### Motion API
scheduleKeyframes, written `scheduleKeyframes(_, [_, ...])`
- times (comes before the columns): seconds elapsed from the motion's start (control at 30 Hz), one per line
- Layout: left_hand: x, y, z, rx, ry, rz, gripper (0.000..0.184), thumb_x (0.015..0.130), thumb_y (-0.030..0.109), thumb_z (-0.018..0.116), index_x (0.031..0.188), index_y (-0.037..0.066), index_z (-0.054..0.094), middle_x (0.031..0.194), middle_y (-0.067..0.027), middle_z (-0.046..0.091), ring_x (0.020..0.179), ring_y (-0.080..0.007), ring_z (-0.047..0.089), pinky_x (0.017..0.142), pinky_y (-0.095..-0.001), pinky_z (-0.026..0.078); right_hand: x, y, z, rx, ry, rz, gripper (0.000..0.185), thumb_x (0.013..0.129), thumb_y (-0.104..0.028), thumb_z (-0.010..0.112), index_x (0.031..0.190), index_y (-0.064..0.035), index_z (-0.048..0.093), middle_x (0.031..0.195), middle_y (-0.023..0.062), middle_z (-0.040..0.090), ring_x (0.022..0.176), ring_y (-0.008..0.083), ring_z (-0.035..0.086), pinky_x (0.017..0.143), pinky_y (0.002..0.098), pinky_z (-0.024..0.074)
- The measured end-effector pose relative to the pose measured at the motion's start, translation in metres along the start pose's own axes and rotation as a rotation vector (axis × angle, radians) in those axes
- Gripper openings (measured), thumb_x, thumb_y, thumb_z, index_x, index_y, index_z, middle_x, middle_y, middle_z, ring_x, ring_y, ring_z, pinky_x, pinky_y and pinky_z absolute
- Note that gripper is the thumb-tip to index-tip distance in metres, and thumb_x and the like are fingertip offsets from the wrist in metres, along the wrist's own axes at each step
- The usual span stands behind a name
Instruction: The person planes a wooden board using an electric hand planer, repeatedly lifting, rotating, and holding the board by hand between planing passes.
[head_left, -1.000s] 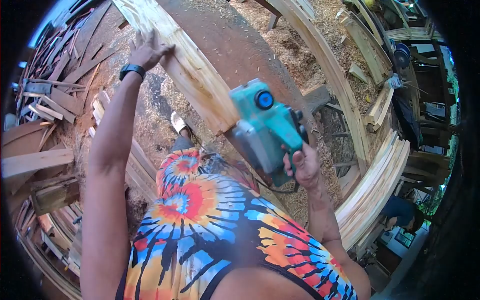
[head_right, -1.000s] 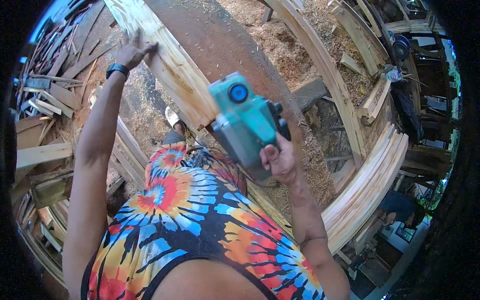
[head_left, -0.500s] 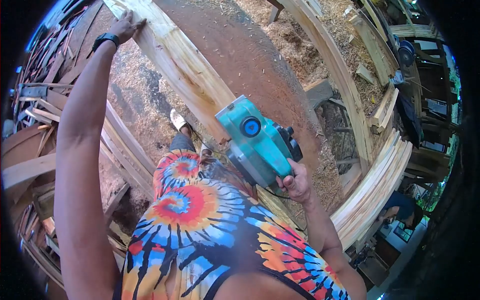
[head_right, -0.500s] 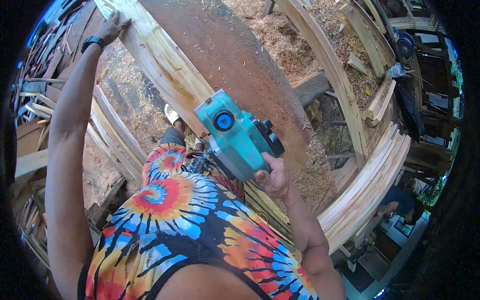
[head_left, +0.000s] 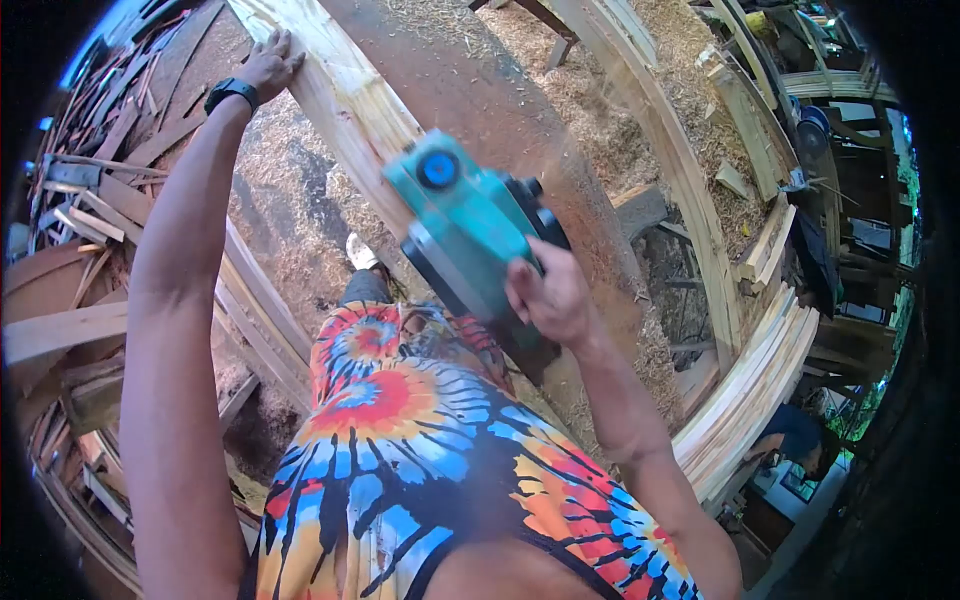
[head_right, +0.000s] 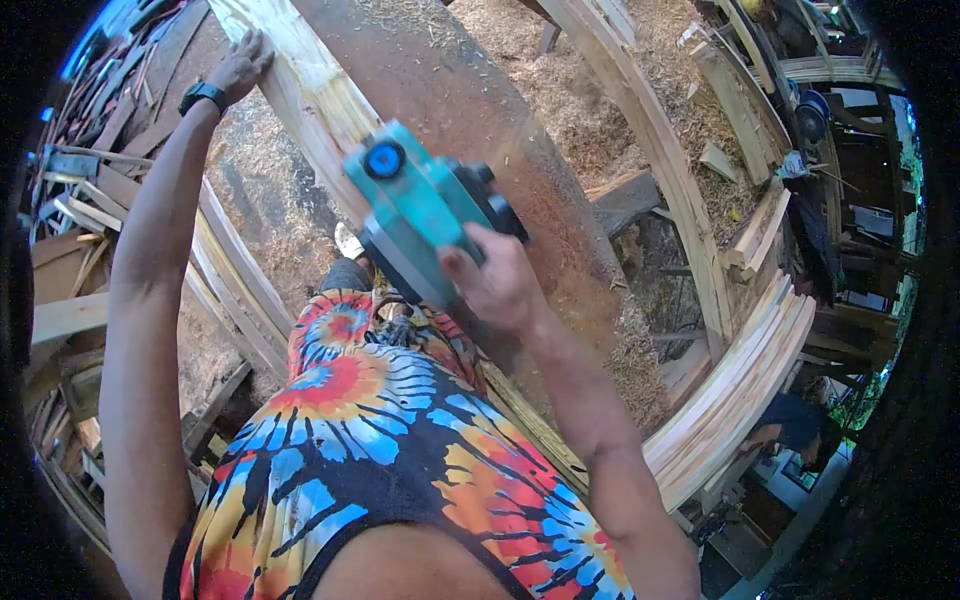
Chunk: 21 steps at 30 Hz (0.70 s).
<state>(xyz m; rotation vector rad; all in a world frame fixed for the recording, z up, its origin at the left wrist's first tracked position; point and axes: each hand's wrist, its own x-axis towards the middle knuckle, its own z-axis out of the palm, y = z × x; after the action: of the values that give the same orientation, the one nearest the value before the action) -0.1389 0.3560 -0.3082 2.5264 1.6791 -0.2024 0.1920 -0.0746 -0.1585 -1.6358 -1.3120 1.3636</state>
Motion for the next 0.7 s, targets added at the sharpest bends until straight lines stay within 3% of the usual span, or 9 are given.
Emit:
scheduleKeyframes(0.13, [0.002,0.004,-0.003,0.004,0.011,-0.048,0.078,0.102,0.054,0.044,0.159,0.007,0.022,0.166,-0.0207,0.013,0.152,-0.0422,0.014,0.125,-0.0447,0.017,0.046,-0.014,0.01,0.177,-0.082,-0.024,0.064,0.093,-0.067,0.056,0.088,-0.003,0.056,0.064,0.0013,0.056,0.059,0.0091,0.053,0.053,0.0279,0.044])
scheduleKeyframes(0.2, [-0.005,0.012,-0.024,0.143,-0.108,-0.005,0.078,0.101,0.054,0.044,0.159,0.006,0.022,0.166,-0.0208,0.013,0.152,-0.0414,0.014,0.125,-0.0447,0.016,0.042,-0.013,0.009,0.213,-0.128,-0.047,0.064,0.095,-0.067,0.054,0.091,-0.0035,0.054,0.064,0.0009,0.055,0.058,0.0099,0.054,0.053,0.0286,0.045])
scheduleKeyframes(0.3, [0.011,-0.004,0.002,0.069,-0.018,-0.03,0.078,0.101,0.055,0.044,0.159,0.007,0.022,0.166,-0.0203,0.014,0.153,-0.0403,0.014,0.125,-0.0451,0.016,0.006,-0.002,0.0,0.023,-0.096,0.03,0.065,0.095,-0.068,0.052,0.092,-0.0032,0.055,0.068,0.0044,0.057,0.058,0.01,0.054,0.055,0.0284,0.0453])
scheduleKeyframes(0.33, [0.011,-0.004,0.008,-0.004,0.056,-0.056,0.078,0.101,0.056,0.044,0.159,0.008,0.022,0.166,-0.0201,0.015,0.153,-0.0401,0.014,0.125,-0.0453,0.016,-0.012,0.005,-0.003,-0.028,-0.076,0.04,0.068,0.094,-0.07,0.051,0.099,-0.0019,0.058,0.07,0.0075,0.059,0.061,0.0137,0.057,0.057,0.0324,0.0473])
scheduleKeyframes(0.37, [0.012,-0.005,0.013,0.118,0.015,-0.031,0.078,0.101,0.056,0.044,0.159,0.009,0.023,0.166,-0.0197,0.015,0.153,-0.0401,0.014,0.125,-0.0453,0.016,-0.031,0.01,-0.004,0.004,-0.05,0.042,0.074,0.092,-0.073,0.051,0.108,-0.0007,0.058,0.066,0.0032,0.056,0.056,0.01,0.053,0.052,0.0282,0.0434])
scheduleKeyframes(0.5, [-0.008,0.015,-0.012,0.375,-0.064,0.017,0.077,0.101,0.058,0.045,0.159,0.012,0.024,0.166,-0.0175,0.016,0.152,-0.0409,0.014,0.125,-0.0456,0.017,-0.115,0.057,-0.016,0.033,0.027,0.126,0.088,0.082,-0.081,0.055,0.109,0.0032,0.059,0.061,-0.0011,0.054,0.05,0.0062,0.05,0.045,0.024,0.0397])
scheduleKeyframes(0.7, [-0.003,0.004,0.001,0.143,0.046,-0.003,0.072,0.102,0.057,0.04,0.159,0.015,0.025,0.166,-0.0158,0.017,0.151,-0.0435,0.017,0.125,-0.0465,0.018,-0.145,0.066,-0.025,-0.015,0.05,0.138,0.089,0.079,-0.083,0.057,0.103,0.0028,0.061,0.06,0.0002,0.055,0.05,0.0071,0.051,0.045,0.024,0.0398])
